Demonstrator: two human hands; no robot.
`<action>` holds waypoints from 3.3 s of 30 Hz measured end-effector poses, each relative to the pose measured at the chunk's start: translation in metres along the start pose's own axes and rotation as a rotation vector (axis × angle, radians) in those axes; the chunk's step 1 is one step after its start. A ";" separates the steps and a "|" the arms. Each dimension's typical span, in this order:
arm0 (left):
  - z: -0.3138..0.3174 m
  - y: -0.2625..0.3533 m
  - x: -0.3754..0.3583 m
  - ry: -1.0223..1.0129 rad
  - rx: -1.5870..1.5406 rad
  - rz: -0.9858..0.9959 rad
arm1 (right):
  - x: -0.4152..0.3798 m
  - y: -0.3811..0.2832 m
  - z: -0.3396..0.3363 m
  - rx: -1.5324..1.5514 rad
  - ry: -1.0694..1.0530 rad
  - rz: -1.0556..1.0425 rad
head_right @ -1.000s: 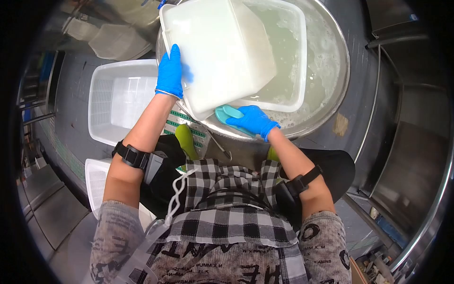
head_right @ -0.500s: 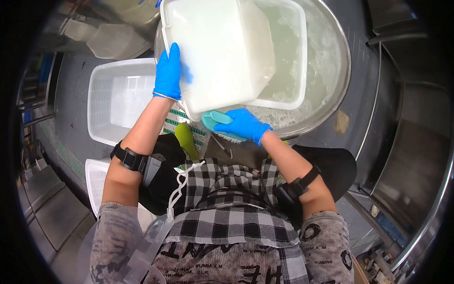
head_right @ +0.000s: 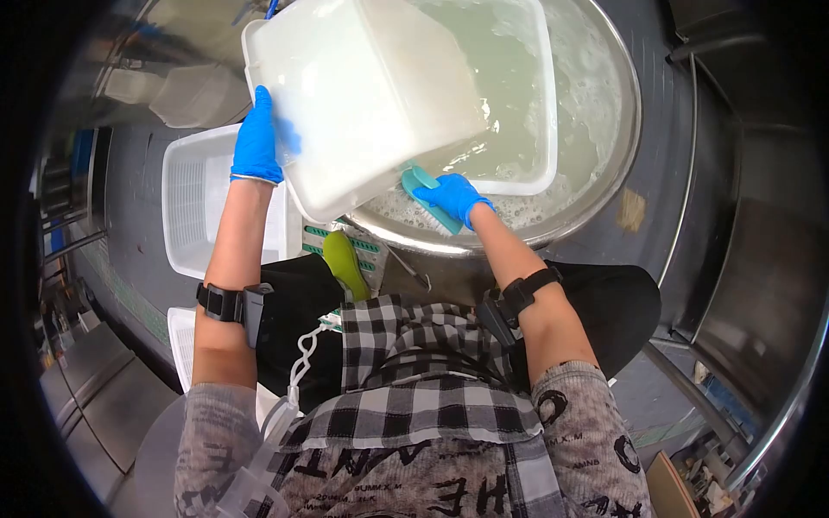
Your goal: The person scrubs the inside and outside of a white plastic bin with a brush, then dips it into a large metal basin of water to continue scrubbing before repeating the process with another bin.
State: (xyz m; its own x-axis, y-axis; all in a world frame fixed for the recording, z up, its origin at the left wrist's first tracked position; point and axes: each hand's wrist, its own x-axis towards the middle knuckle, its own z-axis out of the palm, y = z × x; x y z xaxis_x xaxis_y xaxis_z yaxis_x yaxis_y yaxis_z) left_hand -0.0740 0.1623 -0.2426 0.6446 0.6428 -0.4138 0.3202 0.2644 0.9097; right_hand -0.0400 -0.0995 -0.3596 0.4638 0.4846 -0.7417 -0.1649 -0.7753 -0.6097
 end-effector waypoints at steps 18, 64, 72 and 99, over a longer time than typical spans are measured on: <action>-0.007 0.015 -0.007 -0.001 -0.024 -0.009 | -0.024 -0.017 0.029 -0.433 0.416 -0.611; 0.025 -0.007 -0.006 0.114 0.013 0.145 | -0.087 -0.048 -0.074 -0.822 0.243 -0.209; 0.081 -0.008 0.009 0.159 0.013 0.302 | -0.164 -0.047 -0.141 -0.205 0.812 -0.154; 0.191 -0.060 -0.005 -0.540 1.299 0.951 | -0.180 -0.009 -0.194 0.303 0.978 -0.277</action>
State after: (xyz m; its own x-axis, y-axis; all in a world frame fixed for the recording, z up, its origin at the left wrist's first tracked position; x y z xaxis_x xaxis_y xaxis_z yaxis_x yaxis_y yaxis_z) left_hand 0.0357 0.0057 -0.3018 0.9876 -0.1571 0.0072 -0.1515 -0.9381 0.3115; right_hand 0.0468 -0.2578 -0.1664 0.9949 -0.0125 -0.1005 -0.0937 -0.4892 -0.8671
